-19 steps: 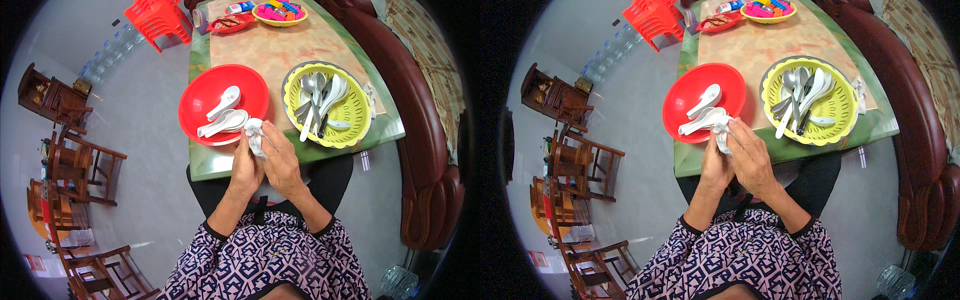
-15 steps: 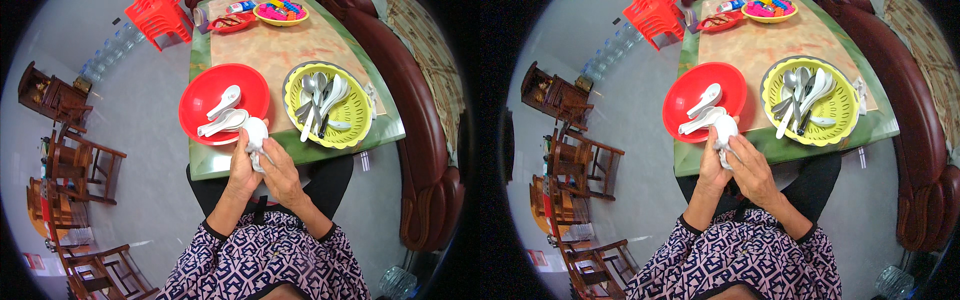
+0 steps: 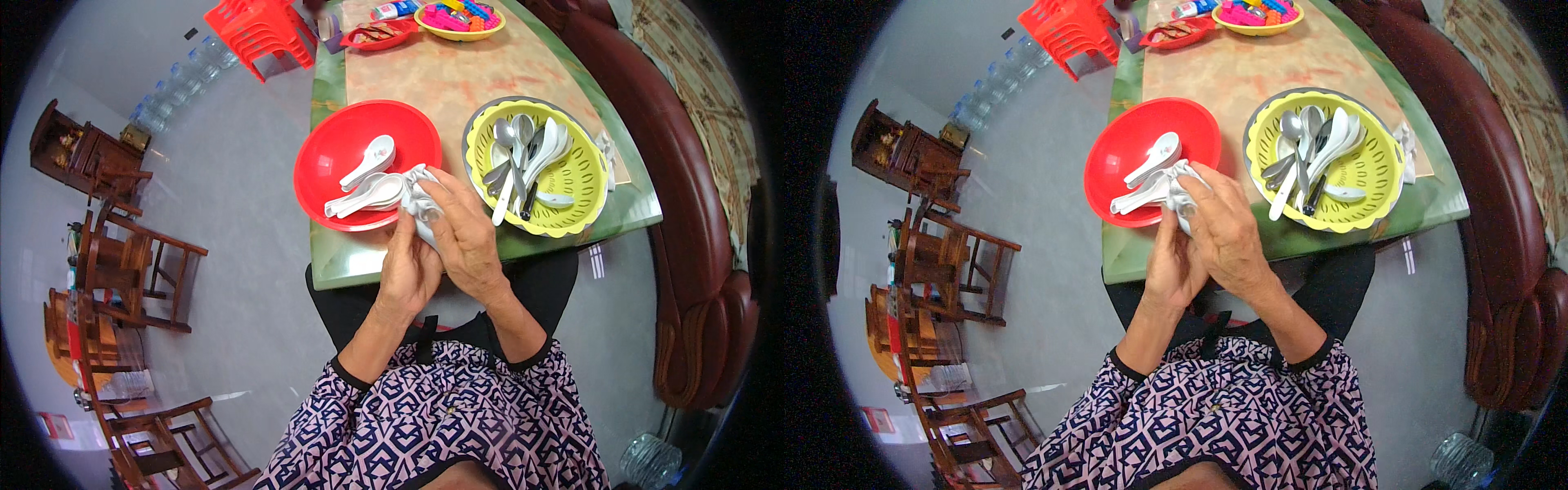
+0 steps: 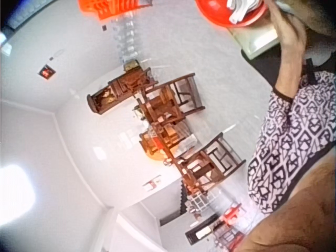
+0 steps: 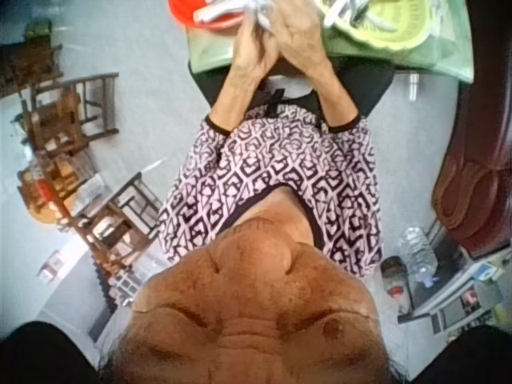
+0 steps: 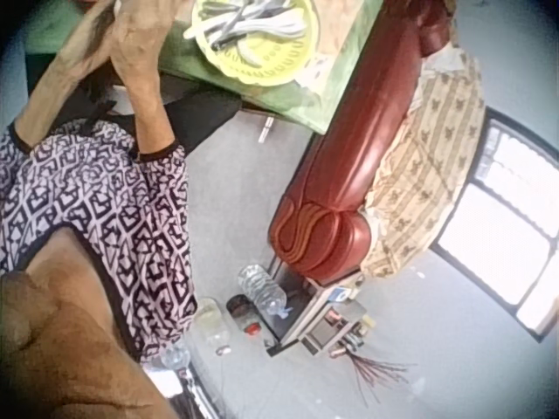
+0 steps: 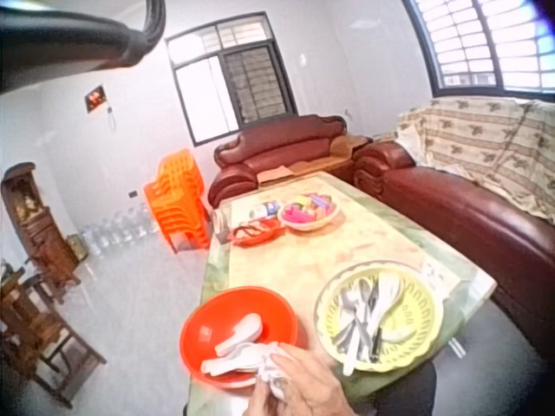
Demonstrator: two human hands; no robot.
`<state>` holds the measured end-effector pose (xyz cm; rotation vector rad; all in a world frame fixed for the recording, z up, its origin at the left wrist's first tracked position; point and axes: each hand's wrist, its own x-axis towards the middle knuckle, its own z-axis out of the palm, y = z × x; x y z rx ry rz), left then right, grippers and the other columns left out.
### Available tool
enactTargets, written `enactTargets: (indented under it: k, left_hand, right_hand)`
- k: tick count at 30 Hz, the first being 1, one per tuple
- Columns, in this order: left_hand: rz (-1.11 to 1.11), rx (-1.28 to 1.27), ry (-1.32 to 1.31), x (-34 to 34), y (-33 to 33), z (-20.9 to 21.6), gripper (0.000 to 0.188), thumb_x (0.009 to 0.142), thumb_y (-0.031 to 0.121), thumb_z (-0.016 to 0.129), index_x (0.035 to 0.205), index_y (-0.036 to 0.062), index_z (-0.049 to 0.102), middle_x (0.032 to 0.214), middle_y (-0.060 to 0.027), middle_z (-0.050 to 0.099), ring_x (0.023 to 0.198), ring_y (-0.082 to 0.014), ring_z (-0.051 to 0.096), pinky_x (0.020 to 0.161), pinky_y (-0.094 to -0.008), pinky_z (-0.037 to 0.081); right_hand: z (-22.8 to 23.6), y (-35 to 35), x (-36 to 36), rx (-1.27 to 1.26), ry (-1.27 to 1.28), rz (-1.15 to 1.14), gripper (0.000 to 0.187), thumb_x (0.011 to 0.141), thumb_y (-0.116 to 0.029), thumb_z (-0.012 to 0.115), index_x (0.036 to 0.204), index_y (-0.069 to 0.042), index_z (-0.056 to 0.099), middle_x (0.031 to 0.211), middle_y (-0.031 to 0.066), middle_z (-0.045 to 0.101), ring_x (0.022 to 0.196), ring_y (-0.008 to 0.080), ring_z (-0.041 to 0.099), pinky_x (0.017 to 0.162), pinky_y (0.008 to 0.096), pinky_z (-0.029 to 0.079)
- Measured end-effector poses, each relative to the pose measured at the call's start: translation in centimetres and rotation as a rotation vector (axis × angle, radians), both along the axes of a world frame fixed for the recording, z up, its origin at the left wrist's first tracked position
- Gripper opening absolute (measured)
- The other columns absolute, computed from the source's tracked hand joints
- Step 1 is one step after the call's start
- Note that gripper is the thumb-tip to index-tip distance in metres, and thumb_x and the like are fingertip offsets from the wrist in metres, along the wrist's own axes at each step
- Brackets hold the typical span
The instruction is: The person sits on the floor and wipes white ceramic spoons and metal spoons with a white cloth. They pick up spoons from a yellow basket, wipe them, and place them into a red bowl. The person handles the spoons one at a time, wiping both the bowl and the handle of each spoon.
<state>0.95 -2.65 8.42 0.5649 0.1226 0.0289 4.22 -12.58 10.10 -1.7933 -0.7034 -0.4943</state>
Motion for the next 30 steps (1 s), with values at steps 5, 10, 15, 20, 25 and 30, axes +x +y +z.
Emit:
enactTargets:
  k: [5, 10, 15, 20, 25, 30]
  left_hand:
    - [0.047, 0.043, -0.049, 0.7, 0.4, 0.7, 0.051, 0.101, 0.04, 0.026, 0.136, 0.005, 0.038, 0.134, -0.0071, 0.047, 0.123, -0.0198, 0.045, 0.105, -0.035, 0.036]
    - [0.057, 0.107, -0.035, 0.9, 0.6, 0.4, 0.051, 0.101, 0.04, 0.028, 0.133, 0.0033, 0.041, 0.129, -0.0088, 0.05, 0.114, -0.0187, 0.051, 0.099, -0.0356, 0.042]
    - [0.064, 0.124, 0.002, 0.9, 0.8, 0.4, 0.048, 0.101, 0.039, 0.03, 0.132, 0.0043, 0.043, 0.122, -0.0114, 0.055, 0.106, -0.0192, 0.056, 0.092, -0.0351, 0.047]
    - [0.025, 0.145, 0.035, 0.7, 1.5, 0.4, 0.048, 0.1, 0.04, 0.033, 0.128, 0.0028, 0.045, 0.118, -0.0116, 0.057, 0.107, -0.0179, 0.054, 0.093, -0.0326, 0.045]
    - [-0.008, 0.195, -0.002, 0.5, 1.3, 0.1, 0.048, 0.1, 0.041, 0.034, 0.129, 0.0037, 0.045, 0.115, -0.0109, 0.058, 0.105, -0.0171, 0.054, 0.092, -0.0328, 0.044]
    - [-0.015, 0.16, -0.029, -0.1, 0.9, 1.0, 0.046, 0.1, 0.039, 0.035, 0.131, 0.0065, 0.043, 0.116, -0.0106, 0.058, 0.108, -0.0185, 0.054, 0.091, -0.034, 0.045]
  right_hand:
    - [-1.5, 1.8, -2.0, 0.089, 0.098, -0.111, 0.044, 0.081, 0.001, 0.056, 0.124, 0.006, 0.048, 0.121, 0.0249, 0.051, 0.107, 0.04, 0.054, 0.089, 0.0403, 0.046]
    - [-2.7, 1.7, -2.9, 0.207, 0.395, -0.046, 0.038, 0.08, -0.004, 0.061, 0.115, 0.005, 0.053, 0.098, 0.0175, 0.06, 0.087, 0.0267, 0.06, 0.075, 0.0348, 0.048]
    - [-2.8, 0.1, -3.3, 0.206, 0.59, 0.071, 0.03, 0.081, -0.007, 0.061, 0.109, 0.004, 0.057, 0.083, 0.0057, 0.062, 0.073, 0.0101, 0.055, 0.067, 0.026, 0.047]
    - [-3.7, -1.5, -4.6, 0.166, 0.693, 0.154, 0.025, 0.083, -0.009, 0.061, 0.105, 0.002, 0.058, 0.077, 0.006, 0.061, 0.068, 0.0103, 0.054, 0.063, 0.0267, 0.046]
    - [-3.2, -1.8, -4.3, 0.265, 0.769, 0.22, 0.021, 0.085, -0.009, 0.061, 0.102, 0.003, 0.059, 0.078, 0.004, 0.061, 0.069, 0.0089, 0.053, 0.063, 0.0257, 0.045]
    - [-2.3, -0.7, -2.4, 0.41, 0.749, 0.279, 0.021, 0.085, -0.009, 0.06, 0.102, 0.003, 0.059, 0.082, 0.0037, 0.062, 0.073, 0.0071, 0.053, 0.065, 0.024, 0.045]
